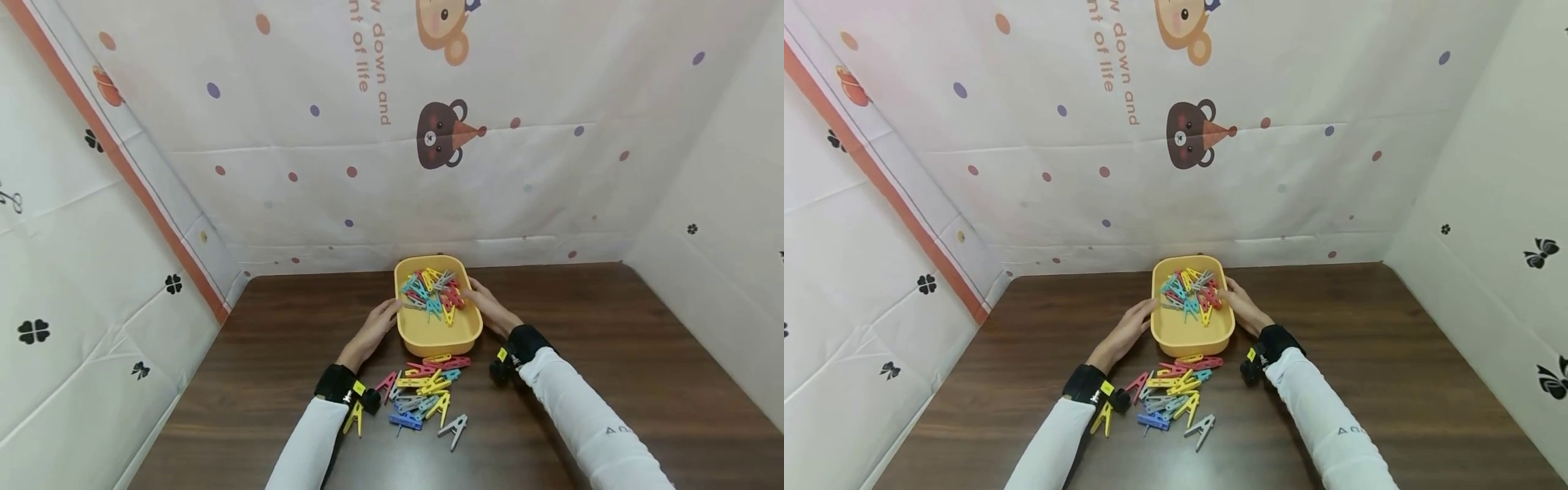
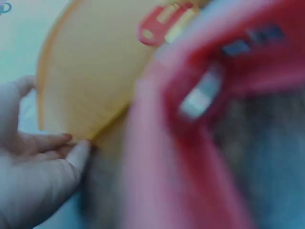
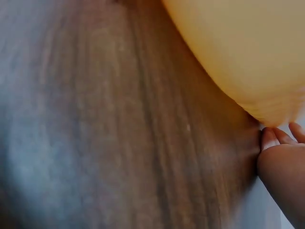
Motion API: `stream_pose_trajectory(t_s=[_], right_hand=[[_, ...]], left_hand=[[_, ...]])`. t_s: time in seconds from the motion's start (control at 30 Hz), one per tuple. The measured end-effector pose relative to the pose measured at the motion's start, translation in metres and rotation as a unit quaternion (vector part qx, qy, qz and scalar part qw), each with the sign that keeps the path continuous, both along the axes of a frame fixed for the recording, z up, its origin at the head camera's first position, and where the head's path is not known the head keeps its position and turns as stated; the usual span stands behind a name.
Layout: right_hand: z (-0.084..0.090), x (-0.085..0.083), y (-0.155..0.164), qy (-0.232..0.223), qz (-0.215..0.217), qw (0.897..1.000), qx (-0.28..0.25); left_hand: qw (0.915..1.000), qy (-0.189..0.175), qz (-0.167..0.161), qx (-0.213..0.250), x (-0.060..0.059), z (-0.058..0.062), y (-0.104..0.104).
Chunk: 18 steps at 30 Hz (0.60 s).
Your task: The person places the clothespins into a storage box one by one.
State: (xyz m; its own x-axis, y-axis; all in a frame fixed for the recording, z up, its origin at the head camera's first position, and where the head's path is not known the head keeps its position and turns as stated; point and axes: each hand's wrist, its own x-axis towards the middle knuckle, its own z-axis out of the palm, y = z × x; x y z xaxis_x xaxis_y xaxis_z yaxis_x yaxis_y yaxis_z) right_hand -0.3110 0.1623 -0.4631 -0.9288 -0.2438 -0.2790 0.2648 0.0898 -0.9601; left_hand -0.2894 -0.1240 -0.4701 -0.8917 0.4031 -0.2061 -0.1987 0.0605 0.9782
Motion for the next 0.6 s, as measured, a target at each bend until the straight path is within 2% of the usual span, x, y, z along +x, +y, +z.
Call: stream_pose_trajectory(t_s=[0.07, 0.1, 0.13, 0.17, 0.2, 0.23, 0.3, 0.37, 0.4, 0.47, 0.53, 0.6], right_hand=[[-0.001, 0.001, 0.0, 0.001, -0.013, 1.0, 0.001], [-0.002, 0.001, -0.001, 0.001, -0.015, 1.0, -0.001], [-0.003, 0.001, -0.001, 0.0, -0.017, 1.0, -0.003], [-0.003, 0.0, -0.004, 0.0, -0.017, 1.0, -0.006], [-0.002, -0.001, -0.006, 0.001, -0.016, 1.0, -0.008], [-0.002, -0.001, -0.008, 0.002, -0.015, 1.0, -0.009], [-0.002, -0.001, -0.011, 0.003, -0.017, 1.0, -0.007], [-0.002, 0.0, -0.012, 0.001, -0.025, 1.0, -0.005], [-0.002, 0.001, -0.011, 0.0, -0.03, 1.0, -0.003], [-0.002, 0.003, -0.01, -0.002, -0.039, 0.999, 0.0], [-0.002, 0.004, -0.008, 0.0, -0.044, 0.999, 0.0], [-0.001, 0.005, -0.006, 0.004, -0.047, 0.999, 0.002]], left_hand=[[0.9984, -0.001, -0.033, -0.046, 0.005, 0.011, -0.005], [0.9951, 0.01, -0.05, -0.085, 0.011, 0.017, -0.01], [0.9889, 0.026, -0.068, -0.129, 0.02, 0.024, -0.015], [0.9787, 0.05, -0.087, -0.179, 0.03, 0.031, -0.023], [0.9656, 0.079, -0.106, -0.224, 0.042, 0.038, -0.03], [0.9482, 0.114, -0.125, -0.269, 0.056, 0.043, -0.036], [0.9086, 0.179, -0.156, -0.343, 0.086, 0.048, -0.044], [0.8715, 0.234, -0.183, -0.39, 0.111, 0.049, -0.047], [0.8564, 0.256, -0.19, -0.406, 0.122, 0.049, -0.047], [0.823, 0.301, -0.189, -0.443, 0.14, 0.047, -0.046], [0.7941, 0.344, -0.167, -0.472, 0.15, 0.044, -0.044], [0.7721, 0.379, -0.142, -0.49, 0.154, 0.041, -0.043]])
